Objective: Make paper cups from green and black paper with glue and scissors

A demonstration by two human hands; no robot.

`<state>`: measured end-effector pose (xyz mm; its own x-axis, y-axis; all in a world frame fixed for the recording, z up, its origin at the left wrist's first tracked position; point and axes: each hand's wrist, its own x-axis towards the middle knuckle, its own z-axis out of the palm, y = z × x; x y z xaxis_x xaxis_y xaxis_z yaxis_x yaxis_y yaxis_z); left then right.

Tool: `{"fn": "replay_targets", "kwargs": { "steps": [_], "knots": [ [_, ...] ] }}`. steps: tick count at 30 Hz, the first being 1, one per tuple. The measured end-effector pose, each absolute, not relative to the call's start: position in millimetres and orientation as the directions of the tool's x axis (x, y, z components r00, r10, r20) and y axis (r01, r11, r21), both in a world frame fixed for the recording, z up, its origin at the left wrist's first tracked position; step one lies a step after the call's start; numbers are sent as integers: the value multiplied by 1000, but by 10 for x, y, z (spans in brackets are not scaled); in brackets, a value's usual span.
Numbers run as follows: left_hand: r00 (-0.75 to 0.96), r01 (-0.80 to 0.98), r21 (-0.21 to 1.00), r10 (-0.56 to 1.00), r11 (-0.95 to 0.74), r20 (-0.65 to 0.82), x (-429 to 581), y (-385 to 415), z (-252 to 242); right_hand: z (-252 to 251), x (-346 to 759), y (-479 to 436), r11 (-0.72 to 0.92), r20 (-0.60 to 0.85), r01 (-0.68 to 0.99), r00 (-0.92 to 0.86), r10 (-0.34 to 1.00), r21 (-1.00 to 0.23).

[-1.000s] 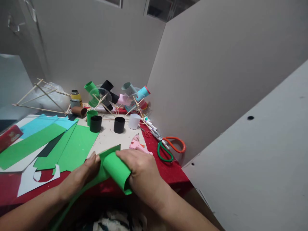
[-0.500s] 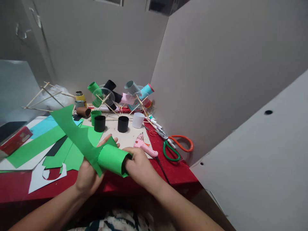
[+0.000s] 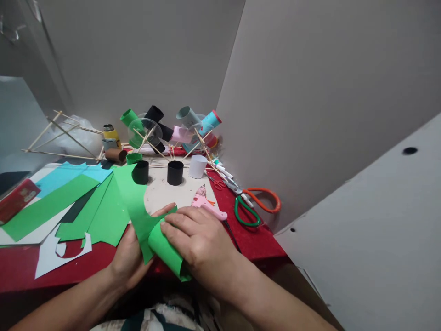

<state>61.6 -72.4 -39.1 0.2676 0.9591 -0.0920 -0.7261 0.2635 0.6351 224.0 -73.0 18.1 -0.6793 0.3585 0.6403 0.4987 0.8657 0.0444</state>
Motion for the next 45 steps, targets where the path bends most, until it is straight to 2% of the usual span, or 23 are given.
{"fn": "replay_targets", "kwargs": {
  "steps": [7, 13, 16, 18, 22, 24, 26, 29, 34, 38, 45],
  "knots": [
    [309, -716, 636, 948, 287, -80, 669, -792, -464, 84, 2217, -712, 873, 662, 480, -681, 312, 82],
    [351, -712, 589, 920, 382, -172, 676, -772, -502, -22, 2208, -686, 871, 664, 492, -647, 374, -11],
    [389, -701, 561, 895, 441, -217, 649, -743, -438, -44, 2236, -665, 858, 675, 493, -584, 451, -148],
    [403, -709, 547, 892, 445, -203, 627, -730, -395, -30, 2259, -649, 802, 659, 507, -491, 570, -316],
    [353, -764, 537, 928, 357, -115, 627, -733, -376, 48, 2244, -629, 544, 436, 485, -326, 839, -685],
    [296, -787, 531, 948, 312, -119, 652, -741, -387, 78, 2207, -627, 446, 326, 441, -324, 888, -779],
    [243, -803, 524, 959, 284, -148, 677, -745, -396, 85, 2177, -629, 419, 284, 405, -351, 892, -813],
    [212, -813, 515, 962, 271, -171, 684, -740, -407, 63, 2183, -637, 501, 359, 451, -365, 859, -739],
    [333, -772, 542, 937, 333, -101, 632, -746, -444, 55, 2263, -689, 744, 613, 493, -435, 660, -451],
    [349, -754, 571, 934, 324, -68, 627, -786, -426, 86, 2269, -757, 839, 603, 482, -601, 525, -251],
    [355, -692, 618, 922, 372, -157, 657, -828, -337, 73, 2202, -786, 874, 632, 439, -620, 464, -210]
  ]
}}
